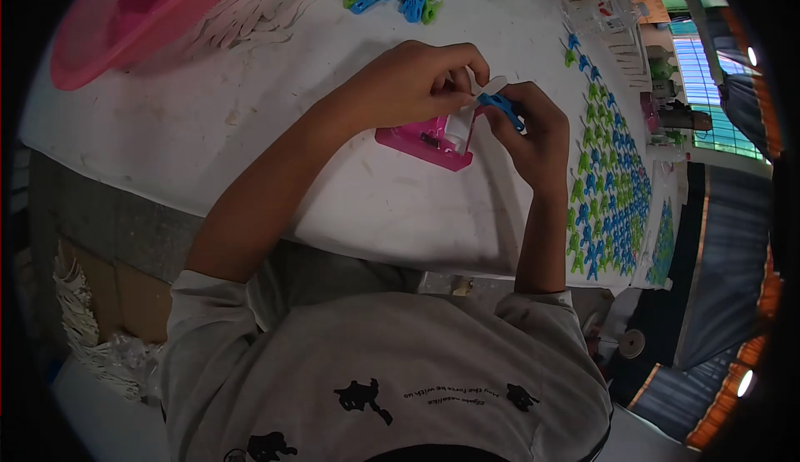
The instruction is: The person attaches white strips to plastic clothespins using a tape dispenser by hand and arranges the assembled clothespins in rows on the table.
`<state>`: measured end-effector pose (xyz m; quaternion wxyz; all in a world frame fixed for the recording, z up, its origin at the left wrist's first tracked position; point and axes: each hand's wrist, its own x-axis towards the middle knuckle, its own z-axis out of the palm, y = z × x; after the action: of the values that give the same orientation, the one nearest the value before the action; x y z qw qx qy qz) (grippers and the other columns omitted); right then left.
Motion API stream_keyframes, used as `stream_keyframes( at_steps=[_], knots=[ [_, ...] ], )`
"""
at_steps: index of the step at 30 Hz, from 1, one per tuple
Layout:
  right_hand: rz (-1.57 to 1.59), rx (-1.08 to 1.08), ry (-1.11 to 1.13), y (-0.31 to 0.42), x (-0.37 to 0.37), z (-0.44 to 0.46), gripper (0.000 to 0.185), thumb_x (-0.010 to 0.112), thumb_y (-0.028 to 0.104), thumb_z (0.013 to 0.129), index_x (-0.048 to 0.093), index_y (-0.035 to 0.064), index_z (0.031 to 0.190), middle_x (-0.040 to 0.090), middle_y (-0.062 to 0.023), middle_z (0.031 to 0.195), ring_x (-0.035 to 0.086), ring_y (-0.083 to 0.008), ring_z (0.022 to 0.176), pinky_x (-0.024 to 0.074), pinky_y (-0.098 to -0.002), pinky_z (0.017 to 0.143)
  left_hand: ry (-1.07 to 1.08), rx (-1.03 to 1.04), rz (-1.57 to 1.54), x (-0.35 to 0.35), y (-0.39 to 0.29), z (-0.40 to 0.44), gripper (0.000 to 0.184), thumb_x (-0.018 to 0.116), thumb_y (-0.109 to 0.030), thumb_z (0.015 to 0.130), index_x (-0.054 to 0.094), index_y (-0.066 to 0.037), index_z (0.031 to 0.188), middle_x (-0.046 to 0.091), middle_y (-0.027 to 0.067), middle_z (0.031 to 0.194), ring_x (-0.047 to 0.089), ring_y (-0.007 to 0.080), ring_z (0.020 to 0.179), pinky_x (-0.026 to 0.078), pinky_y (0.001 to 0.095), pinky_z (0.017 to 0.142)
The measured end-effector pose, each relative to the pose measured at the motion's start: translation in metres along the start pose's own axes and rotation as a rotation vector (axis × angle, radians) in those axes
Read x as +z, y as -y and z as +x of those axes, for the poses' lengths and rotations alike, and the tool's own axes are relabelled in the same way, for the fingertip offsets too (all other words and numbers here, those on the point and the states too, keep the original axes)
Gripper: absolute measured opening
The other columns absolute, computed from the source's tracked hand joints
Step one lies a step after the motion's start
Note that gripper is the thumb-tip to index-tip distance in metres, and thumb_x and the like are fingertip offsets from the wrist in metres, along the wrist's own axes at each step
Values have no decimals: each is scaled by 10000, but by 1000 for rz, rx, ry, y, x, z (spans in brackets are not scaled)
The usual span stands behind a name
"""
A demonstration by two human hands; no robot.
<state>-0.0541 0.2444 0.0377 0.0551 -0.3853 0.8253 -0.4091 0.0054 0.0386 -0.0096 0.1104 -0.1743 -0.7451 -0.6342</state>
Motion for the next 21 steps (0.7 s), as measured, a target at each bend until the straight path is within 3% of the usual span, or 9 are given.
stream_keyframes(
  at_steps=[6, 8, 11, 14, 21],
  knots=[
    [-279, -169, -65, 2, 5, -1, 258, 751, 73, 705, 650, -6, 929, 632, -79, 796, 610, -158, 657, 496, -272, 619, 16, 15, 212, -6, 5, -3, 213, 675, -75, 815, 619, -110, 1017, 636, 35, 787, 589, 144, 687, 471, 268, 631],
    [-364, -257, -81, 5, 6, 2, 245, 750, 62, 696, 647, 0, 910, 630, -89, 793, 624, -178, 661, 498, -273, 612, -171, 106, 599, -10, 10, -4, 228, 656, -110, 810, 625, -140, 1034, 615, 46, 809, 607, 193, 747, 491, 317, 667],
    [-405, -260, -39, 11, 8, 4, 240, 749, 47, 686, 645, 4, 897, 630, -89, 789, 620, -183, 656, 499, -276, 606, -133, 13, 747, -17, 15, -6, 226, 626, -146, 826, 629, -169, 1050, 604, 57, 836, 617, 220, 794, 499, 349, 700],
    [-441, -293, 6, 13, 10, 7, 235, 747, 33, 676, 643, 9, 886, 626, -84, 781, 616, -190, 650, 496, -285, 592, -88, -64, 709, -20, 12, -6, 227, 613, -157, 830, 628, -177, 1056, 611, 63, 845, 621, 220, 807, 503, 361, 713],
    [-471, -369, 70, 15, 9, 12, 239, 739, 16, 647, 642, 22, 865, 613, -78, 757, 604, -205, 648, 483, -293, 576, -100, -31, 720, -21, 18, -5, 206, 615, -172, 831, 638, -170, 1036, 629, 67, 849, 633, 231, 825, 510, 376, 712]
  ],
)
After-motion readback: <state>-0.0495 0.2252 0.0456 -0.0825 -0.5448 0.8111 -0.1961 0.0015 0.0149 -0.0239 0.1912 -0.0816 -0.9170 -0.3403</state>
